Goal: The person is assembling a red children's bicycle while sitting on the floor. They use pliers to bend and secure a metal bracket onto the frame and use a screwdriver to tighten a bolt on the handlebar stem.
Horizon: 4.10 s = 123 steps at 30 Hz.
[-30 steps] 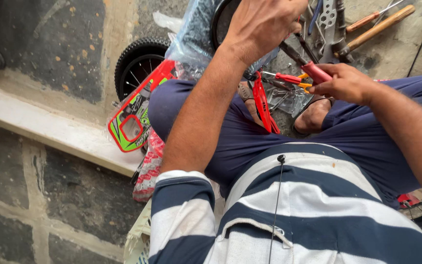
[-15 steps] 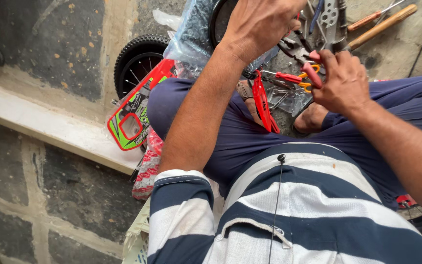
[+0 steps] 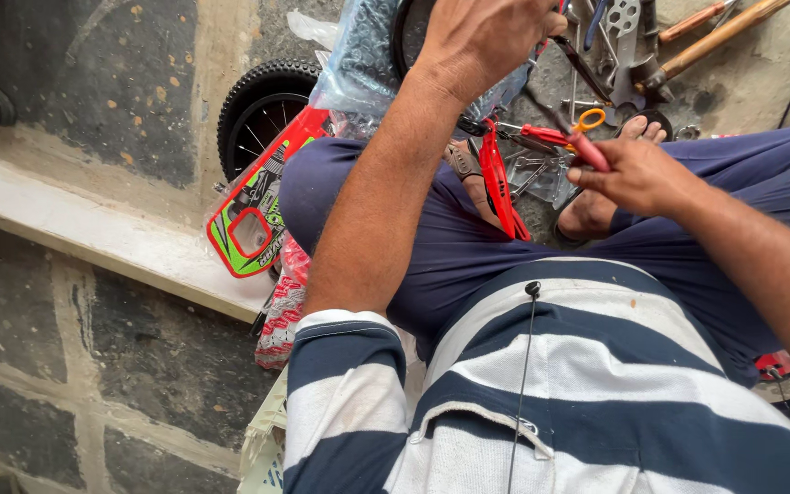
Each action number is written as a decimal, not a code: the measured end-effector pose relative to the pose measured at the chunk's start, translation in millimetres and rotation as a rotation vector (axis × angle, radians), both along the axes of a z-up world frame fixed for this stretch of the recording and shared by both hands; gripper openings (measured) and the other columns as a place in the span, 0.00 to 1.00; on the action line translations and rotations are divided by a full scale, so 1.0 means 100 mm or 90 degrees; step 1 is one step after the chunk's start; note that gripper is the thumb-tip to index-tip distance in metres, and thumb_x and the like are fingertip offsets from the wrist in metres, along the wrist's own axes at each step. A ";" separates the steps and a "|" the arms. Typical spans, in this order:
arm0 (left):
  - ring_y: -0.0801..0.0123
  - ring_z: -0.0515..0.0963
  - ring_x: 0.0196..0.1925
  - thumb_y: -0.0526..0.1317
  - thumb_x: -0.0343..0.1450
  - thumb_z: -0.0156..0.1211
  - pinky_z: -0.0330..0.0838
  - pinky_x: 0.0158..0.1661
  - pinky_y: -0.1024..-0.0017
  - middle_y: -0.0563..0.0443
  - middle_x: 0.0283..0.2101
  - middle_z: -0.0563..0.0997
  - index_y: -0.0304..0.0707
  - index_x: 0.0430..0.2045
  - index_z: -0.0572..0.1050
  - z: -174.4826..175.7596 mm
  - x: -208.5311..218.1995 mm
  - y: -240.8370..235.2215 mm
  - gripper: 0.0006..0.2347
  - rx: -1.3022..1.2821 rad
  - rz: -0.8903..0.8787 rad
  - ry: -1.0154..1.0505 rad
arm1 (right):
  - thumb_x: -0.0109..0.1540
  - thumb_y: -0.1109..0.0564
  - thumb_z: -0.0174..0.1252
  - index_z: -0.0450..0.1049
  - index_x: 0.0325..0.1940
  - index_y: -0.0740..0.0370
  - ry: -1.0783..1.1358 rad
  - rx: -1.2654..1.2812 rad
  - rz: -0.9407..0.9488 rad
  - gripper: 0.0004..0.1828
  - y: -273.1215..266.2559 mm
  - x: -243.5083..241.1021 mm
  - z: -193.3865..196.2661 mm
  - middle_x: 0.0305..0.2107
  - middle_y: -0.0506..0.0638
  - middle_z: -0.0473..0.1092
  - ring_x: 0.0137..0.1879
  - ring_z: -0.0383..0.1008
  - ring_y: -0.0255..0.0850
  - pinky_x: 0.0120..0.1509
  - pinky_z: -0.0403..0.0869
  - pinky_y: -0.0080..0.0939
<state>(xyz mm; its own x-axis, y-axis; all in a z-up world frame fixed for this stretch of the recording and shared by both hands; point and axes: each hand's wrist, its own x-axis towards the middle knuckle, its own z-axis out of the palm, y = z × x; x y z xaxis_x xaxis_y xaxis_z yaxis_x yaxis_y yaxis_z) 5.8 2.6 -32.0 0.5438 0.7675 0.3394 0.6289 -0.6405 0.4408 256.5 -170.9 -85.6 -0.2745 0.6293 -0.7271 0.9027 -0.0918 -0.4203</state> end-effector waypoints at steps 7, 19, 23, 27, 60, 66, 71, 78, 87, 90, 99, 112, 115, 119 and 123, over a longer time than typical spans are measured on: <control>0.65 0.75 0.11 0.43 0.63 0.68 0.66 0.12 0.64 0.51 0.11 0.77 0.43 0.14 0.81 -0.07 0.03 -0.02 0.08 -0.032 0.009 0.006 | 0.62 0.32 0.58 0.73 0.67 0.41 -0.032 0.234 0.075 0.32 -0.08 -0.16 0.29 0.57 0.63 0.66 0.61 0.65 0.63 0.59 0.67 0.64; 0.62 0.80 0.14 0.49 0.63 0.70 0.71 0.14 0.64 0.48 0.13 0.79 0.41 0.17 0.83 -0.01 0.01 -0.01 0.11 -0.019 0.032 0.008 | 0.66 0.32 0.58 0.76 0.66 0.44 -0.114 0.460 0.156 0.29 -0.08 -0.24 0.55 0.56 0.62 0.64 0.63 0.64 0.57 0.65 0.59 0.61; 0.61 0.80 0.14 0.46 0.63 0.70 0.71 0.14 0.62 0.47 0.13 0.79 0.41 0.17 0.83 -0.02 0.05 -0.02 0.10 -0.065 0.040 0.025 | 0.71 0.33 0.58 0.77 0.63 0.45 -0.141 0.536 0.174 0.23 -0.15 -0.29 0.54 0.53 0.60 0.64 0.60 0.63 0.55 0.68 0.60 0.61; 0.60 0.79 0.13 0.45 0.62 0.70 0.70 0.13 0.62 0.47 0.13 0.79 0.42 0.16 0.84 -0.05 0.04 -0.02 0.09 -0.031 0.061 0.012 | 0.67 0.36 0.60 0.79 0.60 0.48 -0.117 0.390 0.139 0.23 -0.06 -0.28 0.43 0.51 0.62 0.64 0.58 0.66 0.58 0.58 0.64 0.58; 0.48 0.82 0.61 0.65 0.63 0.65 0.73 0.60 0.58 0.35 0.56 0.82 0.42 0.67 0.61 0.64 -0.96 -0.30 0.41 -0.434 0.266 -0.176 | 0.53 0.39 0.62 0.81 0.56 0.50 0.045 0.520 0.150 0.29 0.02 0.15 0.69 0.46 0.58 0.71 0.51 0.72 0.55 0.51 0.68 0.56; 0.47 0.80 0.63 0.62 0.66 0.67 0.73 0.61 0.57 0.33 0.58 0.80 0.38 0.69 0.59 0.76 -0.99 -0.56 0.41 -0.436 0.222 -0.186 | 0.66 0.50 0.67 0.77 0.49 0.59 0.225 0.396 -0.173 0.13 -0.08 0.19 1.04 0.44 0.56 0.66 0.47 0.71 0.49 0.55 0.72 0.47; 0.42 0.77 0.65 0.63 0.69 0.66 0.72 0.62 0.54 0.32 0.63 0.76 0.37 0.67 0.62 0.88 -0.82 -0.91 0.38 -0.246 0.279 -0.131 | 0.65 0.54 0.68 0.76 0.58 0.62 0.466 0.457 -0.338 0.18 0.16 -0.36 1.16 0.47 0.54 0.60 0.47 0.68 0.46 0.52 0.71 0.43; 0.45 0.65 0.75 0.61 0.70 0.65 0.62 0.73 0.51 0.36 0.72 0.62 0.41 0.66 0.66 1.06 -0.75 -1.61 0.34 -0.060 0.220 -0.055 | 0.67 0.61 0.74 0.78 0.47 0.67 0.390 0.571 -0.151 0.11 0.54 -0.49 1.10 0.53 0.58 0.66 0.55 0.71 0.48 0.59 0.73 0.45; 0.52 0.57 0.78 0.46 0.74 0.67 0.66 0.70 0.56 0.49 0.75 0.61 0.54 0.50 0.80 1.09 -0.73 -1.94 0.11 0.022 0.213 0.170 | 0.66 0.63 0.70 0.78 0.48 0.69 0.426 0.583 -0.123 0.10 0.57 -0.46 1.05 0.54 0.58 0.65 0.57 0.70 0.50 0.63 0.72 0.46; 0.51 0.59 0.76 0.39 0.76 0.63 0.68 0.66 0.56 0.52 0.73 0.63 0.52 0.45 0.81 1.06 -0.74 -1.92 0.06 0.012 0.200 0.181 | 0.69 0.61 0.73 0.78 0.48 0.68 0.436 0.579 -0.140 0.10 0.53 -0.45 1.04 0.53 0.58 0.65 0.58 0.70 0.51 0.63 0.72 0.46; 0.48 0.61 0.76 0.39 0.75 0.62 0.68 0.65 0.55 0.51 0.72 0.65 0.50 0.44 0.81 1.12 -0.71 -1.91 0.06 -0.002 0.198 0.193 | 0.67 0.60 0.75 0.79 0.47 0.67 0.429 0.572 -0.161 0.12 0.49 -0.50 1.00 0.54 0.59 0.66 0.59 0.70 0.50 0.63 0.72 0.45; 0.50 0.78 0.64 0.57 0.62 0.78 0.70 0.64 0.57 0.33 0.60 0.77 0.36 0.70 0.55 0.90 -0.79 -0.80 0.47 -0.485 0.210 -0.219 | 0.68 0.59 0.70 0.78 0.49 0.65 0.376 0.556 -0.134 0.10 0.71 -0.47 1.13 0.57 0.58 0.69 0.58 0.74 0.52 0.60 0.74 0.48; 0.53 0.85 0.57 0.56 0.61 0.75 0.75 0.59 0.61 0.36 0.53 0.83 0.36 0.68 0.57 0.81 -0.65 -0.69 0.44 -0.488 0.232 -0.229 | 0.69 0.55 0.68 0.77 0.54 0.63 0.322 0.444 -0.122 0.13 0.81 -0.24 1.40 0.58 0.56 0.72 0.55 0.76 0.51 0.58 0.74 0.47; 0.47 0.85 0.53 0.57 0.61 0.74 0.75 0.55 0.58 0.34 0.49 0.84 0.36 0.67 0.57 0.80 -0.49 -0.62 0.44 -0.461 0.244 -0.177 | 0.60 0.54 0.67 0.77 0.57 0.63 0.206 0.471 0.097 0.23 0.93 0.19 1.87 0.60 0.64 0.69 0.56 0.74 0.57 0.57 0.73 0.51; 0.40 0.83 0.52 0.59 0.61 0.73 0.74 0.54 0.53 0.30 0.49 0.82 0.33 0.68 0.53 0.76 -0.27 -0.59 0.46 -0.413 0.251 -0.136 | 0.61 0.56 0.68 0.76 0.60 0.59 0.002 0.560 0.245 0.23 0.91 0.47 2.13 0.53 0.60 0.65 0.52 0.70 0.51 0.56 0.71 0.48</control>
